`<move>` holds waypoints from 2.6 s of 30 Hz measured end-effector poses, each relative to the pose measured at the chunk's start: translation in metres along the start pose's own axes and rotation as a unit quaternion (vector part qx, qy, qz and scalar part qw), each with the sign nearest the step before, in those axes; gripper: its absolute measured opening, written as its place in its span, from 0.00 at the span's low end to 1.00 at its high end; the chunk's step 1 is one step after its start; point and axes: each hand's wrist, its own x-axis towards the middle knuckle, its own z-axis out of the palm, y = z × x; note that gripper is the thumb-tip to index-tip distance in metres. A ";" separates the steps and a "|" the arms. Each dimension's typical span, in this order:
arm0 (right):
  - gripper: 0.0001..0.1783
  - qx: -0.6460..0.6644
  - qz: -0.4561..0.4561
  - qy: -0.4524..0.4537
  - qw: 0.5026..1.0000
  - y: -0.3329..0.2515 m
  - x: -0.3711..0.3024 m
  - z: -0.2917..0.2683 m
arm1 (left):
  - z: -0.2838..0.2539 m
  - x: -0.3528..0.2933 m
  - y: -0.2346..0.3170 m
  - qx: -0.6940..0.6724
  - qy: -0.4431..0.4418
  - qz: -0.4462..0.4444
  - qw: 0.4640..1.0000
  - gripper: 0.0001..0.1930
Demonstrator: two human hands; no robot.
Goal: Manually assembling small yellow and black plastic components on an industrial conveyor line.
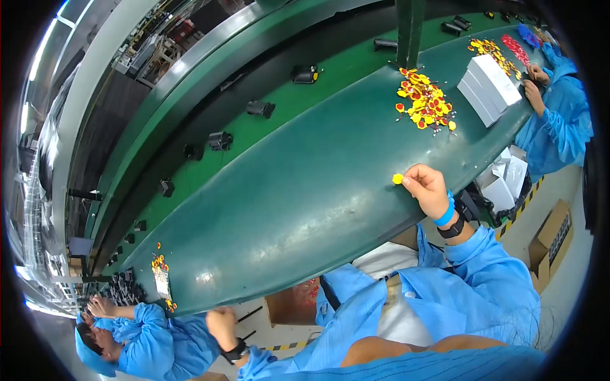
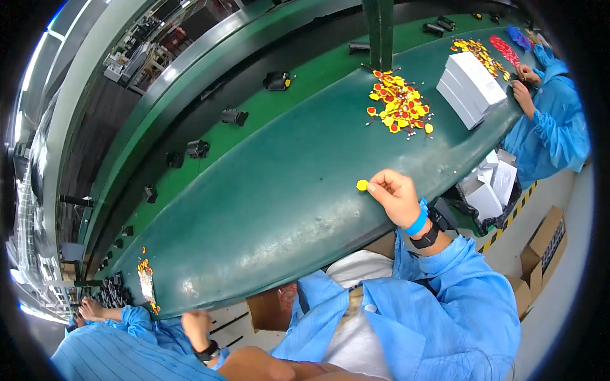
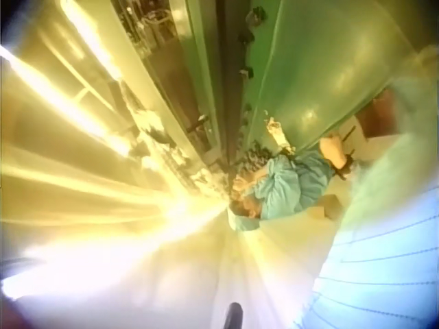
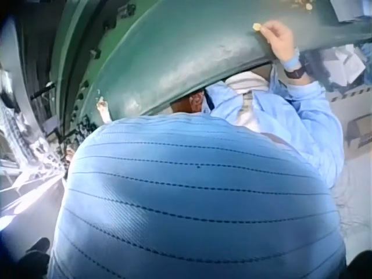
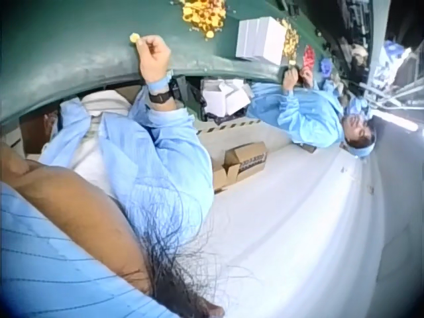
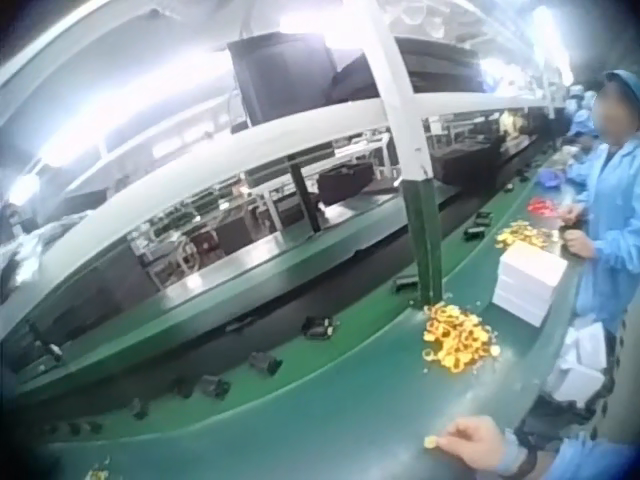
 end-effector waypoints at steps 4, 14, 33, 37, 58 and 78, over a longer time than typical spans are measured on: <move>0.04 -0.023 -0.026 -0.016 0.999 0.000 -0.003 0.005 | -0.037 0.061 0.068 -0.267 0.043 0.148 0.951 0.02; 0.03 -0.144 -0.147 -0.034 0.978 -0.010 0.002 0.006 | 0.033 0.244 0.270 -0.290 0.068 0.206 0.932 0.13; 0.05 -0.174 -0.207 -0.062 0.961 -0.008 0.017 -0.001 | 0.044 0.321 0.333 -0.129 0.110 0.202 0.965 0.23; 0.05 -0.182 -0.208 -0.057 0.959 -0.009 0.014 0.000 | 0.056 0.316 0.336 -0.119 0.077 0.223 0.964 0.13; 0.09 0.372 0.100 -0.231 0.894 -0.025 -0.001 0.029 | 0.031 -0.026 0.320 -0.721 -0.534 0.183 0.402 0.13; 0.05 0.121 -0.076 -0.285 0.948 -0.081 -0.031 0.035 | -0.009 -0.065 0.292 -0.621 -0.450 0.283 0.576 0.07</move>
